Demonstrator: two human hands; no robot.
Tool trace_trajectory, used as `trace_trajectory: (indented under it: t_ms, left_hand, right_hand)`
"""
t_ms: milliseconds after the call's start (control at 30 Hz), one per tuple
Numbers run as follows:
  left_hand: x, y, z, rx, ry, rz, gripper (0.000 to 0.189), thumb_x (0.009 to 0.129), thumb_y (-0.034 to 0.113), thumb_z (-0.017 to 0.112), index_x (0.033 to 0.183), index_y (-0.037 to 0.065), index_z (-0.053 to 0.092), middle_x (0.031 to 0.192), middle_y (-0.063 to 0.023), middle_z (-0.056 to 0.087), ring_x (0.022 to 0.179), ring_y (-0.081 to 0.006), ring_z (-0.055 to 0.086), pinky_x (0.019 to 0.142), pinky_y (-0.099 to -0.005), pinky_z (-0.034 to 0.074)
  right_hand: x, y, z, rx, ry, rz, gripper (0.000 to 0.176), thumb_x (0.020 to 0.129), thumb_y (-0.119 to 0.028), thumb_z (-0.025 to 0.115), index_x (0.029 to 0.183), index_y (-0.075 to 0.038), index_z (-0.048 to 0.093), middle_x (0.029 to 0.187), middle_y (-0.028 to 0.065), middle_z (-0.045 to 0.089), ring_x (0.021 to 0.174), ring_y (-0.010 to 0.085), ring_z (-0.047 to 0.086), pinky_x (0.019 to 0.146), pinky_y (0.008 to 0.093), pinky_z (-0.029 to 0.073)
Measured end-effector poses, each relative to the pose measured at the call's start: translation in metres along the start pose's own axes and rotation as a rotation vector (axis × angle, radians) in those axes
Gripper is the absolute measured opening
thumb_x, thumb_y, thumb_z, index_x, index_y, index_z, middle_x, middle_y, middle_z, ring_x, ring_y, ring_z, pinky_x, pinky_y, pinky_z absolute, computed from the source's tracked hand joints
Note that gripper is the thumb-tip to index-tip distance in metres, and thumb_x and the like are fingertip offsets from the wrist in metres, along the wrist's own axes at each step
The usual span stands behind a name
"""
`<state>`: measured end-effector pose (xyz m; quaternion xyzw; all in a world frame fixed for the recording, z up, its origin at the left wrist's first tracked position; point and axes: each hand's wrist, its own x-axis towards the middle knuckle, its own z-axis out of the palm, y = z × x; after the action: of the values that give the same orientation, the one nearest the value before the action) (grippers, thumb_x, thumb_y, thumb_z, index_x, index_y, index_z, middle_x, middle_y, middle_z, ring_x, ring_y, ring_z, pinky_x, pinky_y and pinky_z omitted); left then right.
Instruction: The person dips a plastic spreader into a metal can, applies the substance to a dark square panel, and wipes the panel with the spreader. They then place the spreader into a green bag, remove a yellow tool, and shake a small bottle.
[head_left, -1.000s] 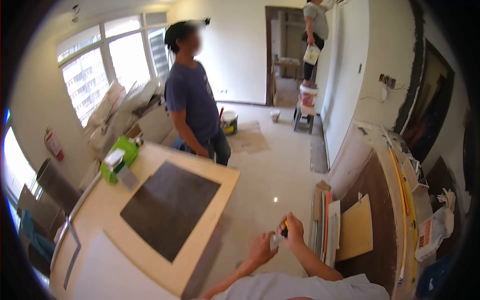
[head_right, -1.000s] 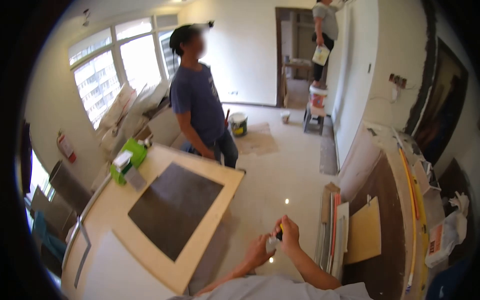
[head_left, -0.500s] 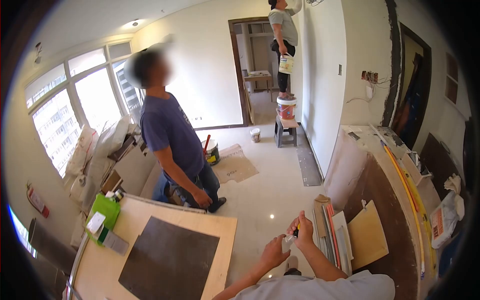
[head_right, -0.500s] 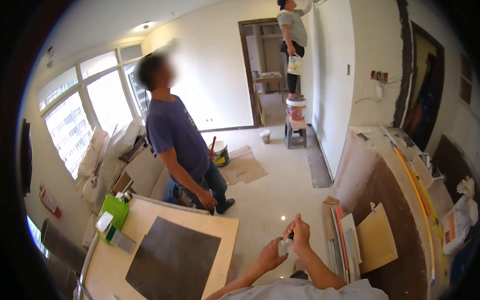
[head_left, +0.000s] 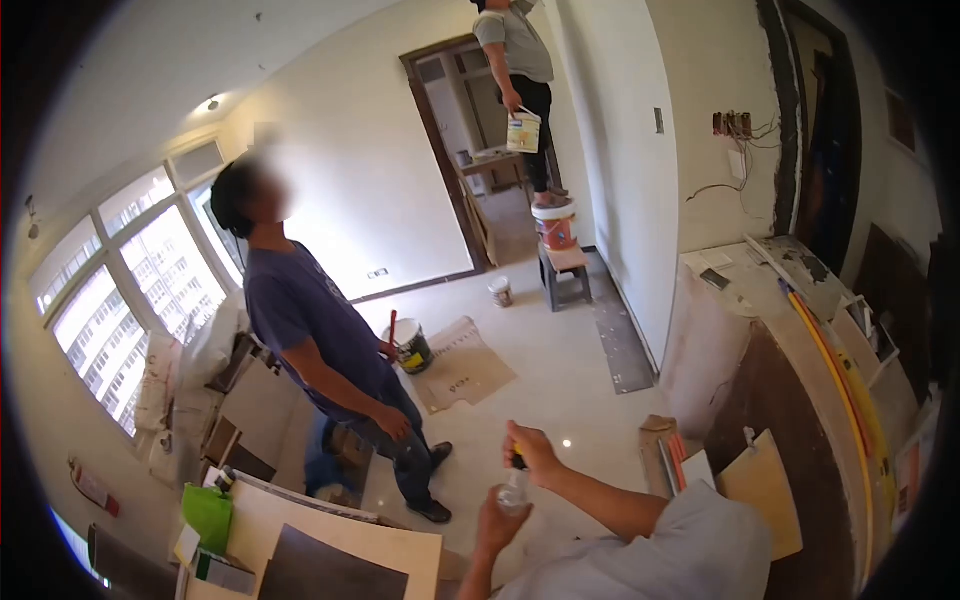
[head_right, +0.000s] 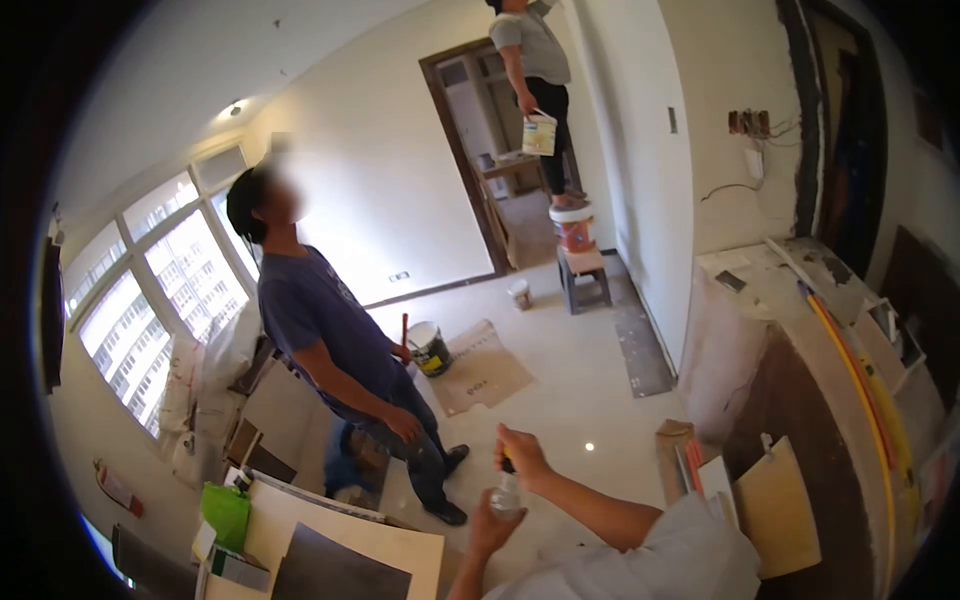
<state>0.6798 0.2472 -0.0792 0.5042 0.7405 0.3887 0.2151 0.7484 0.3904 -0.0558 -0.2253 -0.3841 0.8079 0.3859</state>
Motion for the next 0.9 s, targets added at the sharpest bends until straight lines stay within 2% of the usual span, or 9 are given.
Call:
trace_trajectory:
  t_ms: [100, 200, 300, 400, 500, 600, 700, 833, 900]
  left_hand:
    - [0.023, -0.003, 0.002, -0.116, 0.072, 0.024, 0.056, 0.068, 0.025, 0.077, 0.11, 0.002, 0.049, 0.092, -0.0198, 0.063, 0.086, -0.035, 0.062, 0.074, -0.04, 0.049]
    - [0.045, -0.006, 0.002, -0.042, 0.086, 0.053, 0.054, 0.068, 0.024, 0.076, 0.11, 0.003, 0.05, 0.092, -0.0195, 0.062, 0.086, -0.0354, 0.061, 0.074, -0.0407, 0.048]
    - [0.062, -0.01, 0.005, -0.044, 0.056, 0.002, 0.052, 0.069, 0.024, 0.075, 0.11, 0.004, 0.05, 0.094, -0.0197, 0.062, 0.089, -0.0362, 0.06, 0.076, -0.0406, 0.047]
    - [0.069, -0.002, 0.005, -0.027, 0.01, -0.087, 0.051, 0.069, 0.025, 0.074, 0.109, 0.004, 0.05, 0.096, -0.021, 0.061, 0.092, -0.0372, 0.059, 0.078, -0.0413, 0.046]
    - [0.075, -0.011, 0.01, 0.04, 0.042, -0.078, 0.052, 0.069, 0.027, 0.074, 0.109, 0.004, 0.05, 0.096, -0.0213, 0.061, 0.092, -0.0373, 0.059, 0.078, -0.0421, 0.047]
    - [0.077, -0.008, 0.007, 0.08, -0.032, -0.16, 0.055, 0.067, 0.028, 0.074, 0.11, 0.003, 0.05, 0.097, -0.0209, 0.062, 0.092, -0.0375, 0.059, 0.078, -0.0428, 0.047]
    - [0.078, -0.024, 0.02, 0.122, 0.032, -0.143, 0.057, 0.066, 0.028, 0.075, 0.111, 0.003, 0.05, 0.098, -0.0201, 0.062, 0.091, -0.0374, 0.06, 0.078, -0.0431, 0.047]
    - [0.086, -0.023, 0.019, 0.17, 0.045, -0.213, 0.059, 0.065, 0.027, 0.076, 0.111, 0.002, 0.05, 0.099, -0.0205, 0.061, 0.092, -0.0374, 0.059, 0.077, -0.0437, 0.048]
    - [0.093, -0.026, 0.017, 0.258, 0.115, -0.164, 0.059, 0.064, 0.026, 0.077, 0.111, 0.002, 0.05, 0.099, -0.0205, 0.06, 0.092, -0.0378, 0.058, 0.077, -0.0444, 0.047]
  right_hand:
    - [0.02, -0.007, 0.009, -0.117, -0.095, -0.122, 0.042, 0.094, -0.038, 0.049, 0.067, -0.006, 0.051, 0.057, 0.0037, 0.048, 0.05, 0.0135, 0.051, 0.05, 0.0263, 0.041]
    - [0.042, -0.005, 0.001, -0.174, -0.034, -0.217, 0.042, 0.096, -0.036, 0.046, 0.066, -0.006, 0.05, 0.058, 0.0033, 0.048, 0.05, 0.013, 0.05, 0.052, 0.0259, 0.041]
    - [0.052, -0.012, -0.003, -0.032, 0.034, -0.171, 0.044, 0.096, -0.036, 0.044, 0.064, -0.006, 0.048, 0.057, 0.004, 0.047, 0.05, 0.0143, 0.049, 0.052, 0.0277, 0.042]
    - [0.062, -0.01, -0.011, -0.033, 0.032, -0.156, 0.041, 0.095, -0.037, 0.048, 0.067, -0.007, 0.047, 0.06, 0.0049, 0.047, 0.052, 0.0156, 0.047, 0.053, 0.0294, 0.043]
    - [0.072, -0.008, -0.016, 0.013, 0.094, -0.1, 0.039, 0.095, -0.036, 0.047, 0.069, -0.007, 0.048, 0.062, 0.0053, 0.048, 0.053, 0.016, 0.048, 0.054, 0.0297, 0.043]
    - [0.073, 0.008, -0.027, 0.063, 0.142, -0.051, 0.034, 0.096, -0.034, 0.046, 0.075, -0.007, 0.049, 0.066, 0.0055, 0.05, 0.055, 0.0164, 0.05, 0.056, 0.0304, 0.045]
    - [0.078, 0.025, -0.039, 0.041, 0.146, -0.06, 0.031, 0.096, -0.033, 0.046, 0.082, -0.006, 0.052, 0.069, 0.0053, 0.051, 0.06, 0.0167, 0.053, 0.059, 0.0302, 0.047]
    - [0.087, 0.026, -0.035, 0.009, 0.113, -0.054, 0.032, 0.096, -0.034, 0.045, 0.083, -0.006, 0.053, 0.07, 0.0056, 0.053, 0.063, 0.0171, 0.055, 0.06, 0.0299, 0.048]
    - [0.096, 0.023, -0.032, 0.05, 0.096, -0.036, 0.035, 0.096, -0.036, 0.045, 0.083, -0.005, 0.054, 0.07, 0.0058, 0.053, 0.063, 0.0179, 0.056, 0.061, 0.0309, 0.048]
